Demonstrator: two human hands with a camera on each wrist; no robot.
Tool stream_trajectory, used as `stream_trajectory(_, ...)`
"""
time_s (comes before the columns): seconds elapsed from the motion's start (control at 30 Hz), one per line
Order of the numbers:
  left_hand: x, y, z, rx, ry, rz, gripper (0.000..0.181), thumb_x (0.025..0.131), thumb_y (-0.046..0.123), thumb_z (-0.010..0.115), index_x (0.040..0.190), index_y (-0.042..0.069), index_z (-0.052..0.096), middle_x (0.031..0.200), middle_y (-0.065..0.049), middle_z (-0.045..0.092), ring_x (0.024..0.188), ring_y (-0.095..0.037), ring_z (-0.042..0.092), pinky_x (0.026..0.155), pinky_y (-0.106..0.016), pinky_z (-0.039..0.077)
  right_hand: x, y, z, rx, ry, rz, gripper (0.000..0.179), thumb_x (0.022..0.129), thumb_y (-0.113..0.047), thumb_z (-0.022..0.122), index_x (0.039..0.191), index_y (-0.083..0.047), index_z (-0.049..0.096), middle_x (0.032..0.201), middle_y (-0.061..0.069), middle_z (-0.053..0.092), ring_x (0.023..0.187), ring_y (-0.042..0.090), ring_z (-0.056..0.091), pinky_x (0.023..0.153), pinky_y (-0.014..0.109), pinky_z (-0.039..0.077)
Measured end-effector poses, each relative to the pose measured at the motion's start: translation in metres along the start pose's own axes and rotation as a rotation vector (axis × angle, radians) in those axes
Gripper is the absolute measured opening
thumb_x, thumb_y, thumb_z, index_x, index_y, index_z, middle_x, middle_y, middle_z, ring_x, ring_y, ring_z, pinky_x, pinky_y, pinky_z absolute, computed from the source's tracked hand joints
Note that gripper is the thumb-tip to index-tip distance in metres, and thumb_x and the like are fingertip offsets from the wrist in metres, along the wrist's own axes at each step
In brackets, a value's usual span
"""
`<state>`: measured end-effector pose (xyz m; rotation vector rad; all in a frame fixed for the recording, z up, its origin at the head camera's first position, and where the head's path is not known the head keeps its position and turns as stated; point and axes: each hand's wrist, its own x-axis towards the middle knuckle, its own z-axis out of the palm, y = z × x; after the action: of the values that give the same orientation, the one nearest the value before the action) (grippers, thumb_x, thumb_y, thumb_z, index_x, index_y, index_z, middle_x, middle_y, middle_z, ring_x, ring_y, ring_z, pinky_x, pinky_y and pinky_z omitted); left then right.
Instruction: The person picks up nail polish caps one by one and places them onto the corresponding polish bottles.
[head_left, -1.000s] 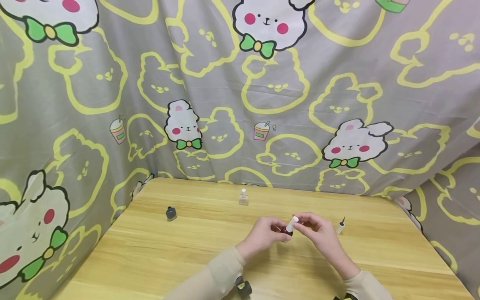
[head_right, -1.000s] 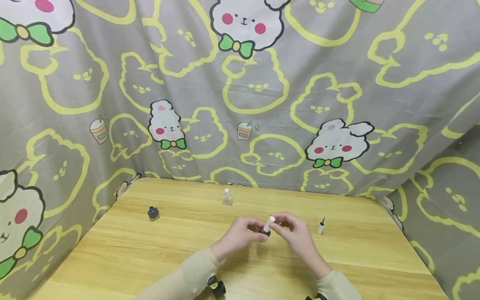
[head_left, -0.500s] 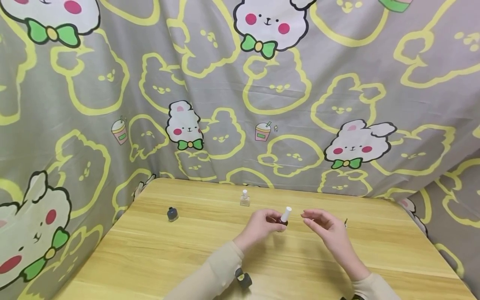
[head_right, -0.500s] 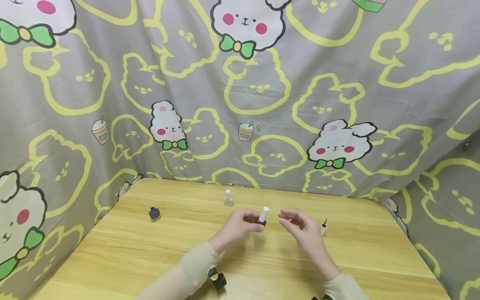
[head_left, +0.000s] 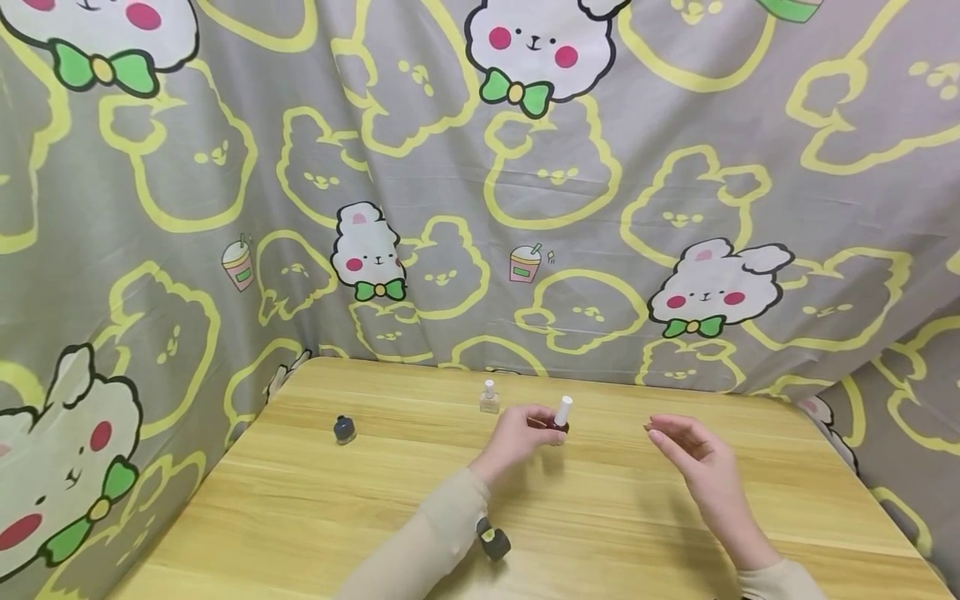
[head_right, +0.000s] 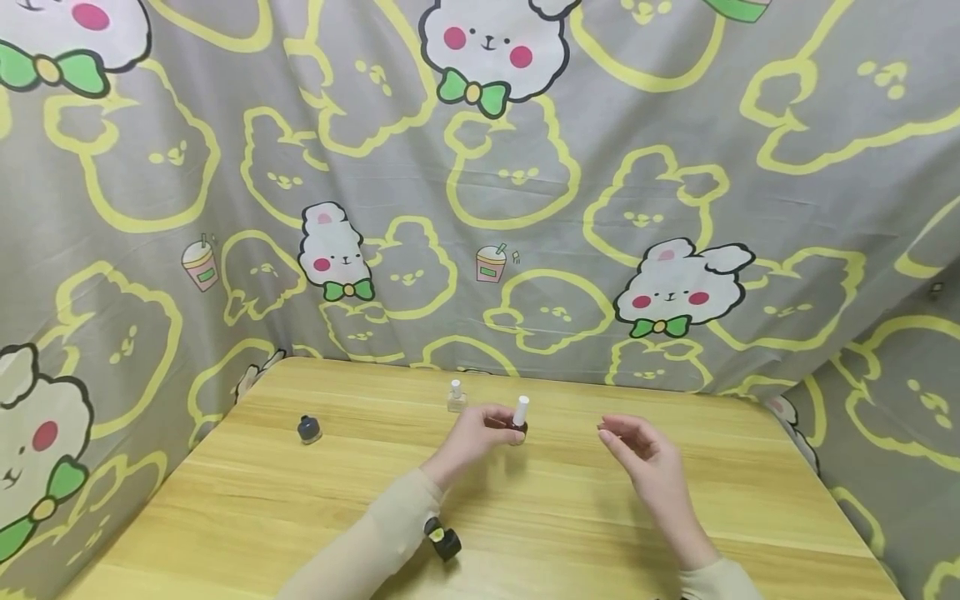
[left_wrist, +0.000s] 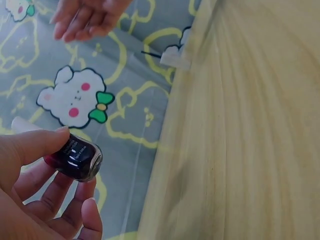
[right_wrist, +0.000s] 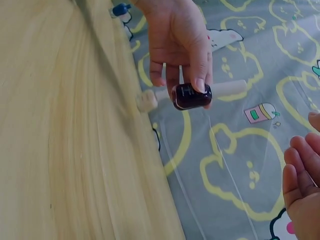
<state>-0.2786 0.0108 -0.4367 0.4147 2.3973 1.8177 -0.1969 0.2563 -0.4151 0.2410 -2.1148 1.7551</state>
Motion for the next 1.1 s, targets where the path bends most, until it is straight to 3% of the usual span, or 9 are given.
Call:
stream_trajectory(0.27,0.015,-0.012,-0.003,-0.063,0.032,-0.031,0.023,0.078,0.005,0.078,0.101,0.003,0.073,0.098,-0.008,0.074,0.084,-0.011,0.062,0.077,-0.024,0.052,-0.005,0.005,-0.017,-0.076,0.046,-0.001,0.025,0.092,-0.003,0.064,0.114,0.008,0.061,0.100,-0.021,0.071,0.091,-0.006,0.065,0.075,0.010,0.050)
stream_trajectory(0.4,0.023,-0.020,-0.004,-0.093,0.048,-0.028,0.024,0.077,-0.001,0.077,0.100,0.000,0.073,0.098,-0.013,0.074,0.082,-0.013,0.063,0.076,-0.025,0.053,-0.008,0.009,-0.023,-0.027,0.055,-0.003,0.024,0.093,-0.001,0.062,0.113,0.011,0.060,0.097,-0.017,0.073,0.089,-0.004,0.066,0.076,0.009,0.050)
stream_trajectory(0.77,0.040,-0.035,-0.007,-0.033,0.081,-0.099,0.024,0.076,0.000,0.078,0.099,0.002,0.073,0.099,-0.009,0.074,0.088,-0.014,0.063,0.073,-0.024,0.046,-0.013,0.025,-0.038,-0.034,0.115,0.027,0.017,0.096,-0.005,0.058,0.109,0.004,0.064,0.090,-0.016,0.074,0.082,-0.001,0.067,0.074,0.011,0.050)
stream_trajectory(0.97,0.046,-0.033,-0.007,-0.001,0.096,-0.126,0.023,0.075,-0.001,0.078,0.098,0.002,0.073,0.098,-0.008,0.074,0.089,-0.014,0.063,0.077,-0.025,0.048,-0.012,0.034,-0.045,0.111,0.141,0.094,0.013,0.097,-0.008,0.058,0.105,-0.001,0.065,0.089,-0.012,0.074,0.079,0.003,0.067,0.074,0.013,0.051)
stream_trajectory(1.1,0.050,-0.034,-0.006,0.036,0.101,-0.128,0.023,0.074,-0.001,0.079,0.096,0.002,0.073,0.096,-0.008,0.074,0.088,-0.013,0.063,0.080,-0.026,0.050,-0.010,0.039,-0.049,0.273,0.150,0.101,0.014,0.098,-0.004,0.055,0.099,-0.009,0.068,0.088,-0.008,0.075,0.079,0.004,0.067,0.074,0.015,0.052)
